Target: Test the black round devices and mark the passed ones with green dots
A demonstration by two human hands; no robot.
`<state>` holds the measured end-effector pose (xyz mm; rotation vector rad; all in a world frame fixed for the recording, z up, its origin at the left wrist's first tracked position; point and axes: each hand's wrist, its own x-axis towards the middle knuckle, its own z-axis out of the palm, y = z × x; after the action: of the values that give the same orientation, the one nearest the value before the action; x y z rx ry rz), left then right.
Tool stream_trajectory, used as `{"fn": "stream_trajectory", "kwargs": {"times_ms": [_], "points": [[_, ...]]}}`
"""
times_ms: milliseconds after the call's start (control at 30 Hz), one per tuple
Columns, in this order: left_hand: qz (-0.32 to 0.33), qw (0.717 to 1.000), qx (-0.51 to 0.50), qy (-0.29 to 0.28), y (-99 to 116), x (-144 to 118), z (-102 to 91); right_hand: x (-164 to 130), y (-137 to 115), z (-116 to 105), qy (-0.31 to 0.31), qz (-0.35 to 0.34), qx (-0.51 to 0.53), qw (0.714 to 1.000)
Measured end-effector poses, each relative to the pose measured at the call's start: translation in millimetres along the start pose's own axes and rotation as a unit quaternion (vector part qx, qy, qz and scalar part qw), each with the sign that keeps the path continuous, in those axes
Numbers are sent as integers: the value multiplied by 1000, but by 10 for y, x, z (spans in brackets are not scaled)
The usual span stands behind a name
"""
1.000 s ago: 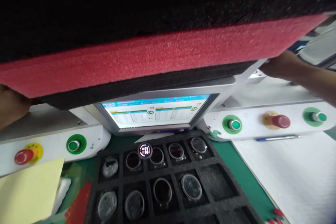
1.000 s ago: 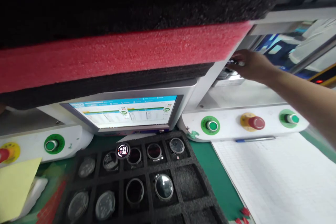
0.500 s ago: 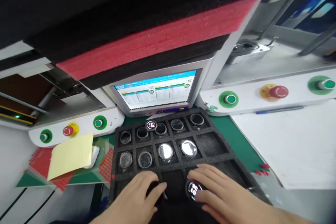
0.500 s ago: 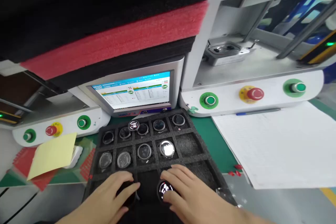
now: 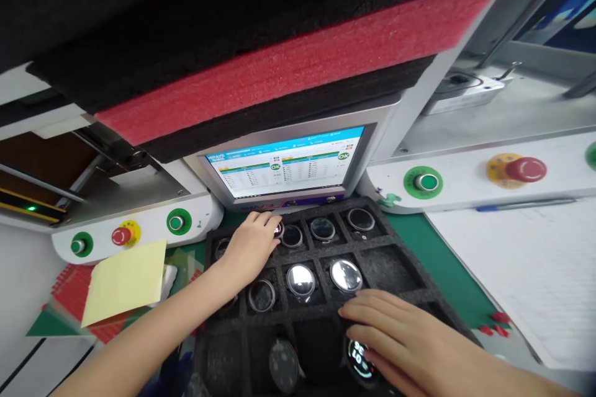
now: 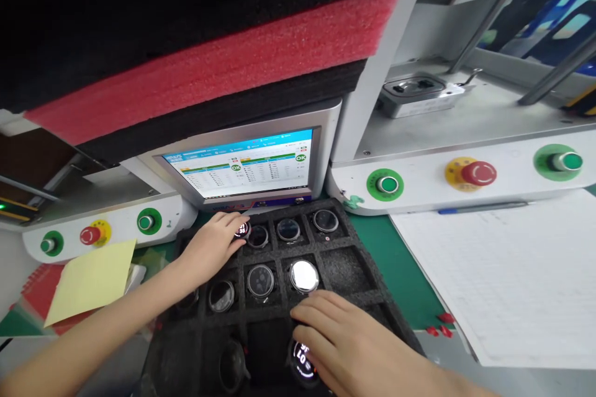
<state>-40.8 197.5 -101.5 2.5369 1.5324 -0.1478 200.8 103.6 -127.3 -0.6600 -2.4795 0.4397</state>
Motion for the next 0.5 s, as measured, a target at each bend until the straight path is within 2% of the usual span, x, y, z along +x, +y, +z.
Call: {"fn": "stream_trajectory", "kwargs": {"times_ms": [67, 133, 167, 233, 300, 333, 400, 500], "points": [[1, 1000, -26, 9, 1, -63, -83, -25, 28, -6, 16, 70, 63, 995], [0, 992, -120, 28, 55, -210, -177, -22, 24, -19, 56, 199, 154, 966], [5, 982, -186, 37, 100, -302, -221, -6, 7, -28, 70, 274, 218, 934], [35, 952, -299, 54, 211, -488, -289, 57, -54, -55, 73, 395, 369, 838], [90, 936, -331, 73, 318, -645, -331, 143, -145, -91, 48, 418, 506, 753], [119, 934, -327, 81, 362, -705, -347, 186, -196, -111, 28, 403, 551, 730], [170, 926, -323, 99, 421, -787, -374, 262, -295, -151, 2, 365, 588, 722], [208, 924, -300, 119, 451, -848, -409, 327, -403, -189, -24, 349, 573, 741]]}}
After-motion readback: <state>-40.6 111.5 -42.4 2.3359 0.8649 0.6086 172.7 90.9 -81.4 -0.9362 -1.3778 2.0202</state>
